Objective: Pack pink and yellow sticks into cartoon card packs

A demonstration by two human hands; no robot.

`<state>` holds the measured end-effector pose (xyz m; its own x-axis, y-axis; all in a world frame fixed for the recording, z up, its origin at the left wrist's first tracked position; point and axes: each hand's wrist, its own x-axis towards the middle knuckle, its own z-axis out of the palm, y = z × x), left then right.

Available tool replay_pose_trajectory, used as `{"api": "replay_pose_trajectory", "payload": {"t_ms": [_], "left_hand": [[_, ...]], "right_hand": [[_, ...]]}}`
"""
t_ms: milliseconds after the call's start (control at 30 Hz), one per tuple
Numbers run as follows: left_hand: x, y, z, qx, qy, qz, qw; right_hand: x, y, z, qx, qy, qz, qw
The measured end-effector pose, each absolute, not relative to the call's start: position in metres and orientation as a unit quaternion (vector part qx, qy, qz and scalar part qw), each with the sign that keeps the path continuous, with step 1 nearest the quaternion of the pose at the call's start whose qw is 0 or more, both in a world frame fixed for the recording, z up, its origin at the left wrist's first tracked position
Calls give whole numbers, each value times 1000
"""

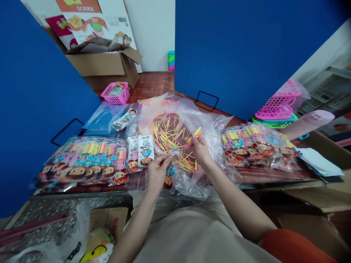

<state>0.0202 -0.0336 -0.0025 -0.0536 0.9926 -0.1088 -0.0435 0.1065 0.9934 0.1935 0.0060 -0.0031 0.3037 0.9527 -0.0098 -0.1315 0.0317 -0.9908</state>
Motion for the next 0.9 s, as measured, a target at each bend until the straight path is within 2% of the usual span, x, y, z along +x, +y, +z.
{"api": "replay_pose_trajectory", "payload": {"t_ms": [100,267,367,567,767,900], "left_hand": [[25,-34,-4,456,527,499,516],[33,-35,-8,453,521,492,530],[37,-35,-8,439,521,495,539],[39,-34,-9,426,514,509,543],[37,-32,-10,409,506,523,551],[38,-32,-4,378,505,528,568]], "right_hand": [[189,6,12,-478,-301,521,640],[185,3,34,-376,-244,538,714],[181,-1,41,-303,-256,558,729],[173,-7,39,-337,-335,542,694],[173,-13,31,-399,-449,529,600],[172,-15,31,-407,-481,518,578]]}}
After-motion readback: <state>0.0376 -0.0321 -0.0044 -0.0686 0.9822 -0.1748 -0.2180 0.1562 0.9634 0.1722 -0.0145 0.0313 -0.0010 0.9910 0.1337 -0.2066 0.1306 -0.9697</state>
